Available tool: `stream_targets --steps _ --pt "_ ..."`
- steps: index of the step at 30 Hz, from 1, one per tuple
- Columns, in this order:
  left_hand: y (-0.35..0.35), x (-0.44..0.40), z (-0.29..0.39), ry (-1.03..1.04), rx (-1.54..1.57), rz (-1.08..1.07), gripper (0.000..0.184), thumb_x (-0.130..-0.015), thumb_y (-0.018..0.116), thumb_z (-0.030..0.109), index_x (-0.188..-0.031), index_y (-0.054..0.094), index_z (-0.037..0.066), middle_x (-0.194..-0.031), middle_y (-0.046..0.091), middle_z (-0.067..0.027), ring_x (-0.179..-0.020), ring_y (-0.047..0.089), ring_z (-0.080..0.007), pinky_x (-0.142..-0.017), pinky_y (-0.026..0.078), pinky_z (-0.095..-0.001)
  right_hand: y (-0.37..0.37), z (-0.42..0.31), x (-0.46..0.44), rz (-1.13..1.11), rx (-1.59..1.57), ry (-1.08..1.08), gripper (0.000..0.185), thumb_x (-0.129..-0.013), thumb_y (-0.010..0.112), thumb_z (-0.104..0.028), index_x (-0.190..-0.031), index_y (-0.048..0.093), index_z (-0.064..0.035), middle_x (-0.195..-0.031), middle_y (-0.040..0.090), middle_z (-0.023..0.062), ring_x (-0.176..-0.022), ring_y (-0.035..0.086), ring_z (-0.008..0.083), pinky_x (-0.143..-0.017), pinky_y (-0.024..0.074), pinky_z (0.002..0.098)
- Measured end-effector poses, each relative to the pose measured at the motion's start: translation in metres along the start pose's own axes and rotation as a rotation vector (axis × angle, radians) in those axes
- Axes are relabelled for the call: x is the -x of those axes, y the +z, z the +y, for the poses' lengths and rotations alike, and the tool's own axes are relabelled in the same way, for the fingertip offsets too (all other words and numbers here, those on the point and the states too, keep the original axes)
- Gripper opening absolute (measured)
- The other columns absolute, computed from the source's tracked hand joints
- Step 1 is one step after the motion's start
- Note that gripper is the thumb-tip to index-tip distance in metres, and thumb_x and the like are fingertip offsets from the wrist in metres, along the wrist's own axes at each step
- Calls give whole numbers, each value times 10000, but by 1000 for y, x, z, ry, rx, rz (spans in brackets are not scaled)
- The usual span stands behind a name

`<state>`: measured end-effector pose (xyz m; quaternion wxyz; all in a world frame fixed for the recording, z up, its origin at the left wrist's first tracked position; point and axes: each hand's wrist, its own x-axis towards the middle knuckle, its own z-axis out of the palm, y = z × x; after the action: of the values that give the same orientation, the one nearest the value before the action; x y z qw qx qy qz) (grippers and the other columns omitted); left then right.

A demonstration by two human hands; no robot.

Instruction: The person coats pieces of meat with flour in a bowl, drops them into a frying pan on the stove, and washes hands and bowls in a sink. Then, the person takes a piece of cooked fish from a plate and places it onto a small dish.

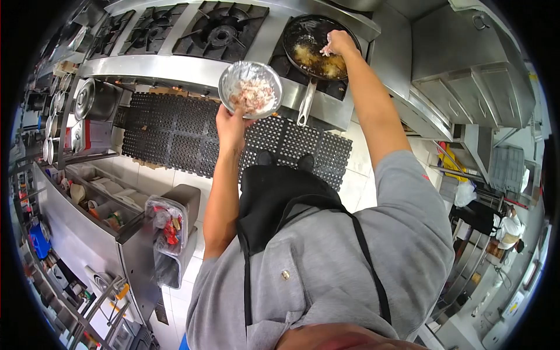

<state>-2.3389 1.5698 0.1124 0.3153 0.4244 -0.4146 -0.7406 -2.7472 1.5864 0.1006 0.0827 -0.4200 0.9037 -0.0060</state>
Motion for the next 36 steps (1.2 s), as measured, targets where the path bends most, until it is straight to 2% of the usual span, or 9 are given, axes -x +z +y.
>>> stream_targets --steps 4,5,9,13,15,19,27,33,36 --pt "-8 3 3 -36 -35 24 295 -854 476 -38 -1148 494 -48 -1114 573 -152 -915 640 -221 -668 597 -314 -15 1 4 203 -67 -122 268 -812 588 -58 -1070 645 -101 -1078 628 218 -1034 594 373 -877 476 456" --pt "-8 4 5 -42 -42 27 295 -854 476 -38 -1148 494 -48 -1114 573 -152 -915 640 -221 -668 597 -314 -10 9 -8 317 -24 -137 302 -780 653 -86 -1081 638 -115 -1066 632 165 -1030 596 360 -852 497 454" --pt "-2 14 17 -17 -45 -16 285 -866 494 -19 -1148 503 -58 -1076 595 -149 -902 642 -211 -660 596 -306 -71 -2 53 691 -39 -244 284 -803 578 -90 -1079 639 -125 -999 644 163 -933 620 356 -790 503 461" --pt "10 30 26 -42 15 -112 276 -882 494 -22 -1156 499 -63 -1045 595 -141 -876 638 -203 -677 598 -300 -110 -71 178 541 -256 -256 246 -788 640 -90 -1032 672 -80 -1003 664 152 -872 658 293 -776 519 367" --pt "21 32 21 -89 -31 -142 276 -872 490 -36 -1147 504 -59 -998 588 -120 -847 631 -188 -676 597 -299 -90 -94 206 180 -539 -341 263 -778 654 -92 -1040 676 -96 -1024 662 169 -875 663 290 -772 524 376" --pt "43 36 16 -101 6 -259 274 -862 489 -46 -1135 510 -52 -955 583 -103 -824 624 -172 -662 593 -294 -28 -134 209 -41 -271 -514 344 -722 694 -110 -1066 680 -91 -1052 645 189 -967 631 325 -829 501 399" --pt "55 24 7 -164 -62 -307 294 -877 523 -4 -1169 510 -33 -998 592 -113 -846 632 -184 -642 572 -285 -48 -114 192 25 -290 -574 170 -679 694 -102 -844 683 -64 -855 641 144 -825 615 361 -754 496 424" --pt "80 -14 20 -90 1 -266 250 -883 523 -1 -1124 495 -62 -1061 563 -149 -873 634 -221 -672 594 -319 -107 -85 153 97 -647 -537 201 -754 694 -69 -945 679 -6 -878 688 87 -773 655 152 -739 518 297" --pt "96 -40 27 -12 9 -267 239 -882 486 -14 -1115 485 -65 -1012 561 -130 -857 640 -217 -653 601 -322 -143 -89 139 114 -746 -543 159 -782 681 -56 -927 670 7 -865 690 72 -816 644 120 -713 532 305"
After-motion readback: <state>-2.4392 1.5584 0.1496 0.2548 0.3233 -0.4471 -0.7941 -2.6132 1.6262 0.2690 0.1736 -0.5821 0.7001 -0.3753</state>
